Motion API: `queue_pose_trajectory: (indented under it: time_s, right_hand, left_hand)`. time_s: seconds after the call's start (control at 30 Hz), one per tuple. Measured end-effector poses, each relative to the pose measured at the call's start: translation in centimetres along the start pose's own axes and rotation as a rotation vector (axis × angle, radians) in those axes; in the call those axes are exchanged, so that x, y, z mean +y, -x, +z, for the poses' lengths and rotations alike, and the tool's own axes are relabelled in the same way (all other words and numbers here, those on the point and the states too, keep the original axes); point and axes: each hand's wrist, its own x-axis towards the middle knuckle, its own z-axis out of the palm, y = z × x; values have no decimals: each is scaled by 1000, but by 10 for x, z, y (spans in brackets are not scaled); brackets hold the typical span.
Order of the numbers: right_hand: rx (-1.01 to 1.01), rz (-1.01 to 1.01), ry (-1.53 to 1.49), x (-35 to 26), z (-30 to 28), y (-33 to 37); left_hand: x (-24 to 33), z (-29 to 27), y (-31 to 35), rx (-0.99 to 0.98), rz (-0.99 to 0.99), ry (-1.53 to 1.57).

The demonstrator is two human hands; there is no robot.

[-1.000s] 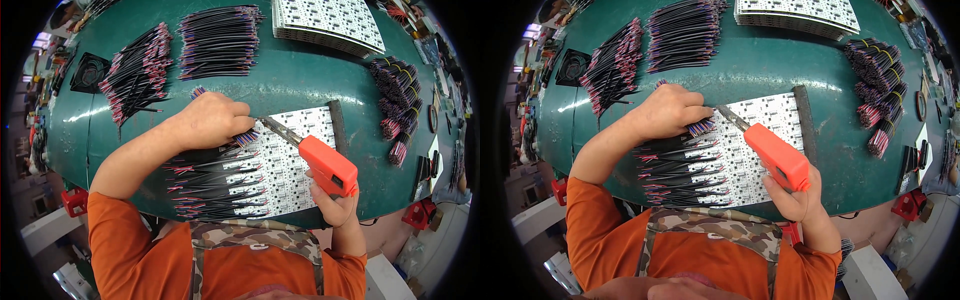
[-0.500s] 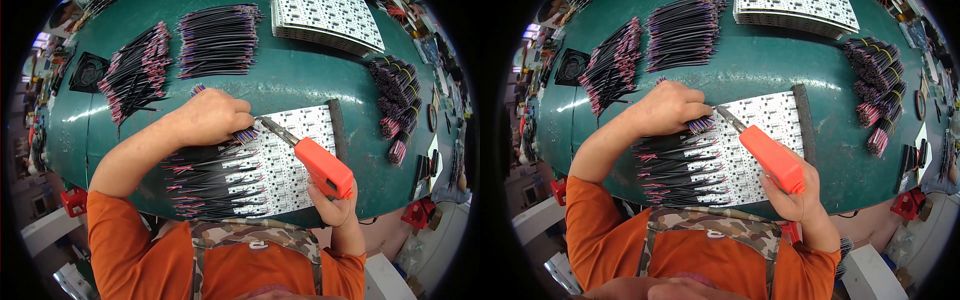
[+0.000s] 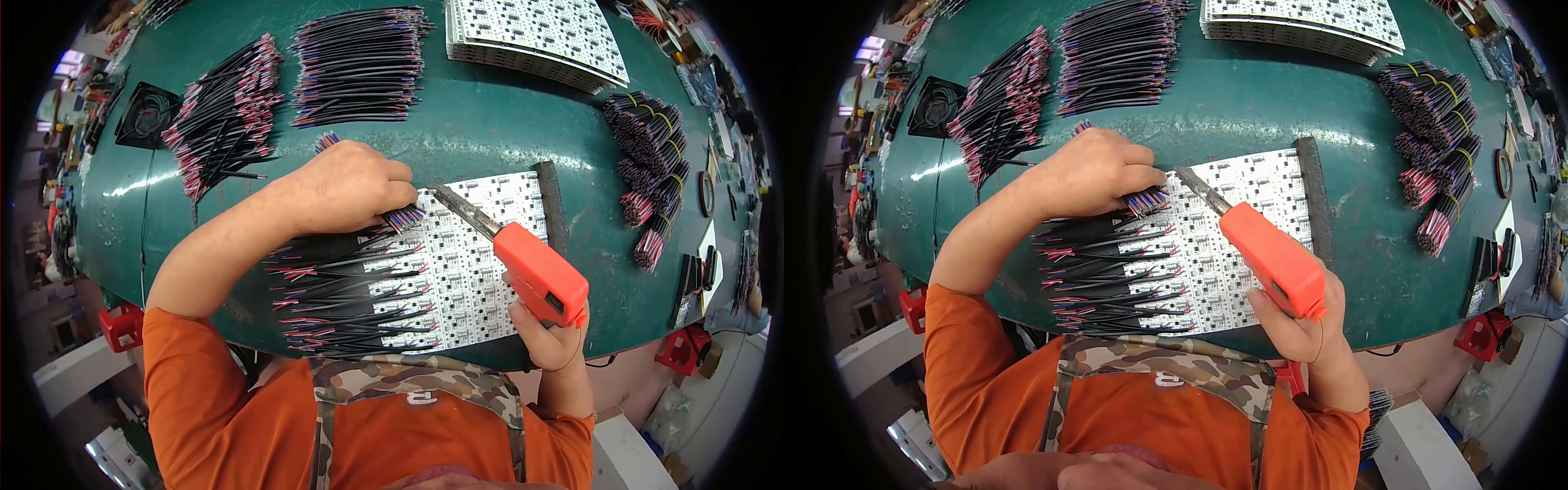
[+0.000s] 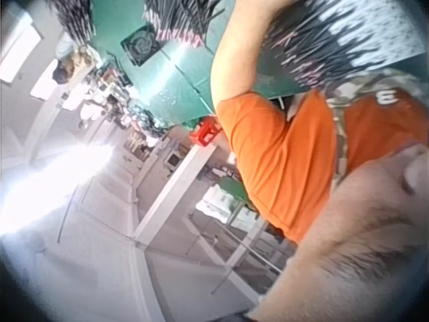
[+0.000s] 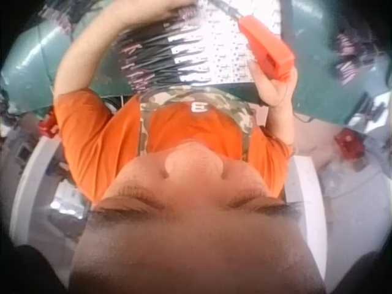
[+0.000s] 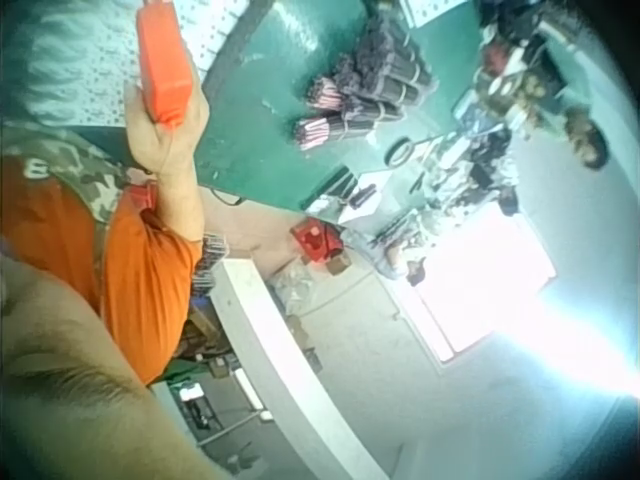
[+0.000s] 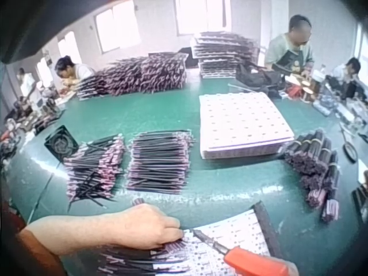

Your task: The person solders bundles of wires onto a long white circuit board panel with a soldering iron and solder wire.

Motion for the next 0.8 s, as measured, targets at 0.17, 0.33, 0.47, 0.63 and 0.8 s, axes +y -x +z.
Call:
queue_pose_trajectory:
  time_s: [0.17, 0.33, 0.47, 0.63, 0.8]
  right_hand:
    - [-32, 11, -4, -2, -1, 1]
    - [-63, 58, -25, -4, -1, -1]
    - [-57, 33, -30, -9, 1, -7]
    - [-118, 98, 69, -11, -6, -2]
    - [-102, 24, 68, -3, 2, -2]
  left_hand:
    - [-7, 2, 2, 55, 70, 70]
    - [-9, 4, 2, -10, 86, 61]
    - [-7, 1, 0, -31, 80, 32]
    - [-3, -1, -6, -66, 67, 14]
    - [-3, 1, 0, -55, 53, 3]
